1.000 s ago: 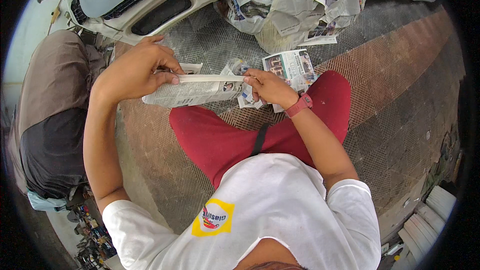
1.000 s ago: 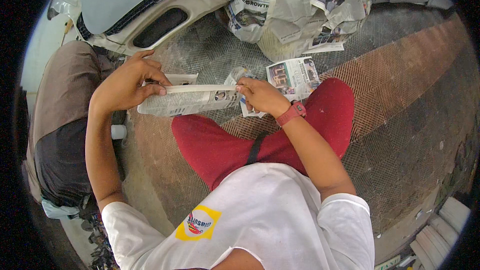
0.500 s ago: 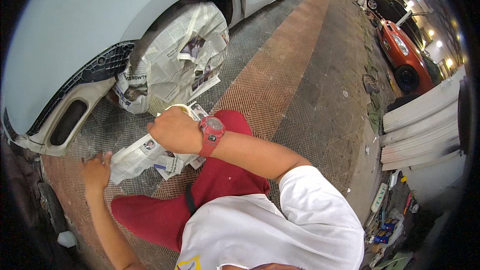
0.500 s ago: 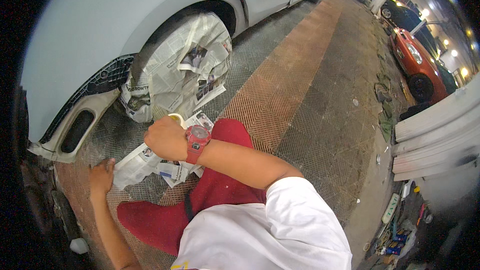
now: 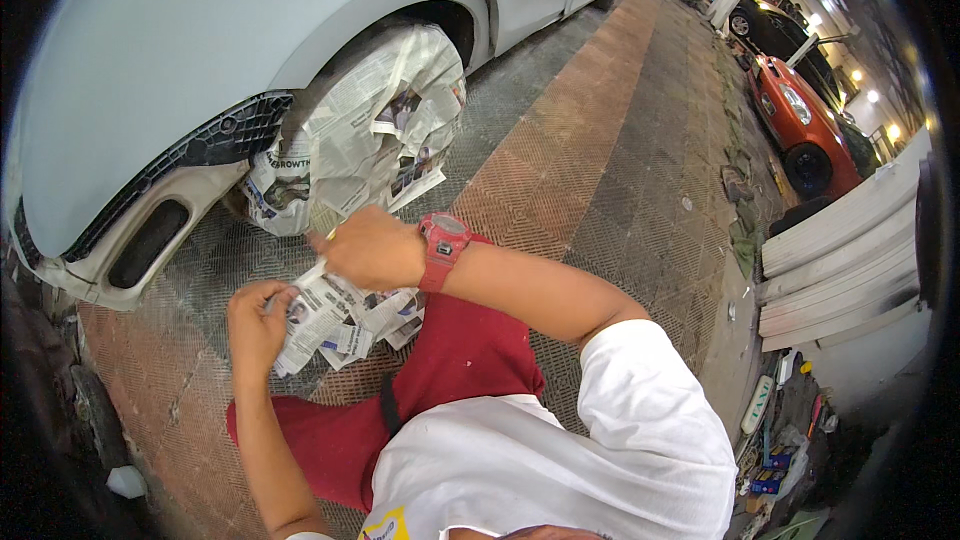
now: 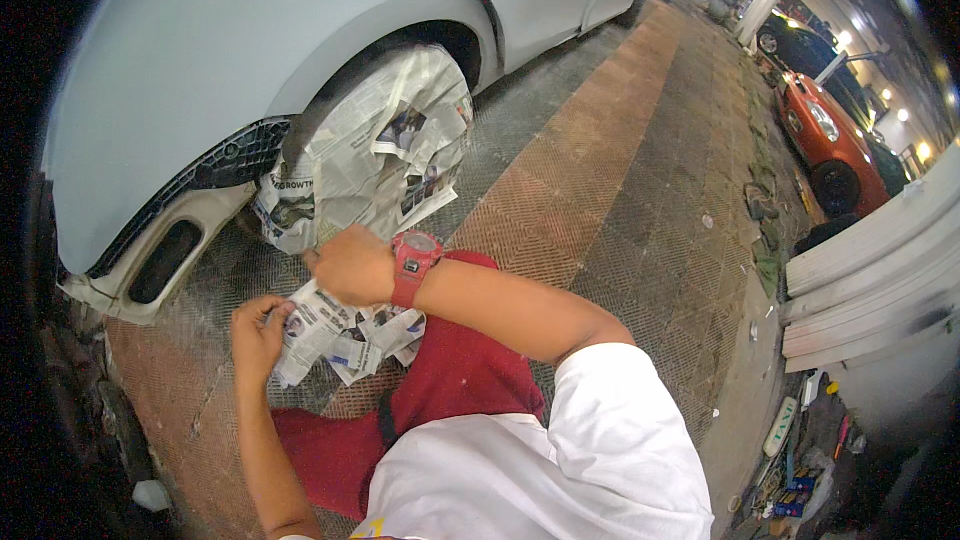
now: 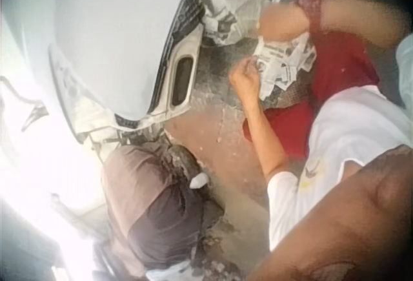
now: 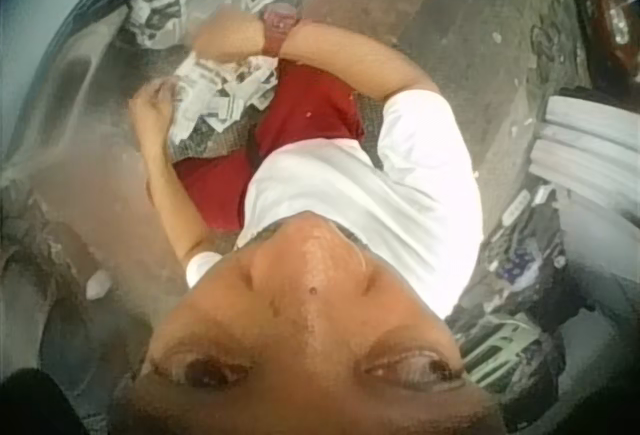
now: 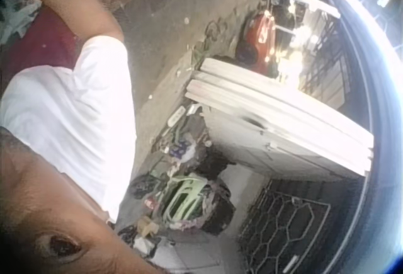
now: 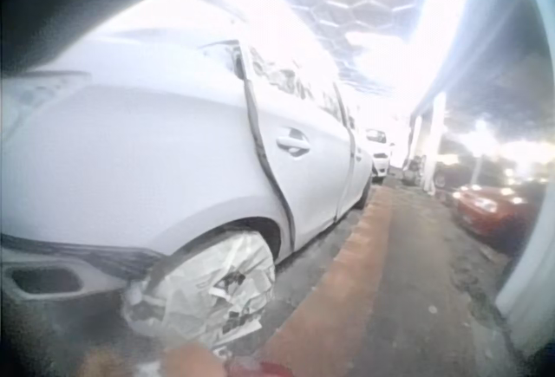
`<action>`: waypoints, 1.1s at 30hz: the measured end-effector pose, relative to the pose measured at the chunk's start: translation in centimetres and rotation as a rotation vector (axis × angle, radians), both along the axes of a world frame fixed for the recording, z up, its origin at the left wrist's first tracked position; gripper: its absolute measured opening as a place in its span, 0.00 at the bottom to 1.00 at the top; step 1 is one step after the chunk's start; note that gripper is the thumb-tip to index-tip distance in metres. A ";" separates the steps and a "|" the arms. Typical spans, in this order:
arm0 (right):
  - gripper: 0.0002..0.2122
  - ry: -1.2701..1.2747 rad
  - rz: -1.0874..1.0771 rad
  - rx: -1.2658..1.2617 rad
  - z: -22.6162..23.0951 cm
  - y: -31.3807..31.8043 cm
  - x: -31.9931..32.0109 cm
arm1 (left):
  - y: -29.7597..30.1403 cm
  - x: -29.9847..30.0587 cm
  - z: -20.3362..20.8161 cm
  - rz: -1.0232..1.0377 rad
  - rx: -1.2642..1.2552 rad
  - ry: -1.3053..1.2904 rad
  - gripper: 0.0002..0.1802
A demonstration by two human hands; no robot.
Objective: The person sits on the floor and uses newspaper and masking tape to cover the front bumper of a white car. They tear newspaper into strips, apply tape to secure the paper, and smooth the edges to ensure full coverage of the bumper area.
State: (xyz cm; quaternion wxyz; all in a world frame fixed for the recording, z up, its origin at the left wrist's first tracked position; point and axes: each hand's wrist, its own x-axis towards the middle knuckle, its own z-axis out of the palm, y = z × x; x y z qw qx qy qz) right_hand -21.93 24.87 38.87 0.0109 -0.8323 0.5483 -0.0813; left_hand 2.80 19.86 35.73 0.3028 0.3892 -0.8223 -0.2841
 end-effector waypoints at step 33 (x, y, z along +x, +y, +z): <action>0.08 -0.242 -0.014 -0.242 3.9 2.8 2.5 | 6.5 -1.2 3.4 0.042 -0.226 -0.085 0.30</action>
